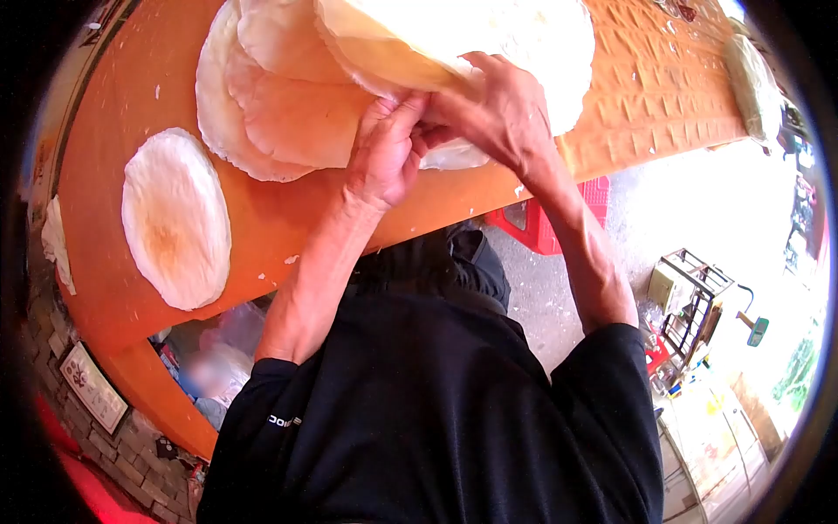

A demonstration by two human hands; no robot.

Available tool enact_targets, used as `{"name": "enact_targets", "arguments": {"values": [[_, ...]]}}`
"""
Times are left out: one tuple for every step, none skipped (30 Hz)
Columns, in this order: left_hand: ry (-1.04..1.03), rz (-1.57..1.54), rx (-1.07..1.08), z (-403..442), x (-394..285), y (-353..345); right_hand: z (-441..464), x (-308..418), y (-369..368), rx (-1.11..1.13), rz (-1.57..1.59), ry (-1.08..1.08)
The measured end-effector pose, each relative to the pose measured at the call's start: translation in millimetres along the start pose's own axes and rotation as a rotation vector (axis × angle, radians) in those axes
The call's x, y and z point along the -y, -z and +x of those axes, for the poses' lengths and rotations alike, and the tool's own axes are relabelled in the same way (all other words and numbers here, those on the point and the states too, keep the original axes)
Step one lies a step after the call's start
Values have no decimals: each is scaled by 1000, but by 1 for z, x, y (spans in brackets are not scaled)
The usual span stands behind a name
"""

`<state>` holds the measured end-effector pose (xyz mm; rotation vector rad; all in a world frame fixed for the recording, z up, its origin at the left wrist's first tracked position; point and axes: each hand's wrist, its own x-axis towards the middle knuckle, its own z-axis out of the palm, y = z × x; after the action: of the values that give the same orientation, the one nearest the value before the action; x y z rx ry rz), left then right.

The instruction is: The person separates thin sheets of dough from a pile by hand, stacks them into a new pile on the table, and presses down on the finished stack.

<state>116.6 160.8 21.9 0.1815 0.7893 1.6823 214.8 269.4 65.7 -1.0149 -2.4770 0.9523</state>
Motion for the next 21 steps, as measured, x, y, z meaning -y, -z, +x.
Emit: {"name": "enact_targets", "arguments": {"values": [[23,52,6,1,1,4,5,-4,0,89,87,-130],[21,55,12,2,1,6,10,-8,0,175,174,-257],[53,51,-38,2,2,9,14,-13,-3,168,174,-259],[90,45,-90,1,4,12,15,-18,-8,147,5,-62],[94,45,-87,0,9,19,16,-20,-10,126,-164,138],[105,52,-102,0,15,29,18,-16,-7,114,-274,151],[113,61,-115,0,15,33,27,-35,-9,73,-411,294],[106,36,-130,-4,14,36,43,-56,5,104,-563,356],[106,38,-128,-3,14,43,70,-84,24,47,-966,642],[140,57,-191,-4,17,53,83,-71,60,-14,-854,404],[175,75,-255,-5,19,60,99,-53,103,-72,-737,168],[145,44,-255,-5,19,63,114,-59,141,-139,-1155,416],[143,44,-246,-4,16,60,111,-21,159,-259,-1551,435],[136,45,-266,-4,12,56,114,-12,180,-339,-1670,365],[132,47,-287,-6,10,54,109,-1,195,-481,-1317,427],[130,48,-281,-7,7,55,96,19,187,-610,-1132,436],[162,50,-259,-7,5,58,93,28,184,-674,-1039,436],[196,53,-238,-8,4,61,90,37,181,-737,-943,442],[197,56,-234,-10,3,67,90,39,183,-704,-934,487],[202,53,-272,-12,3,73,98,35,189,-689,-930,506],[211,51,-312,-15,3,78,106,32,196,-674,-925,525]]}}
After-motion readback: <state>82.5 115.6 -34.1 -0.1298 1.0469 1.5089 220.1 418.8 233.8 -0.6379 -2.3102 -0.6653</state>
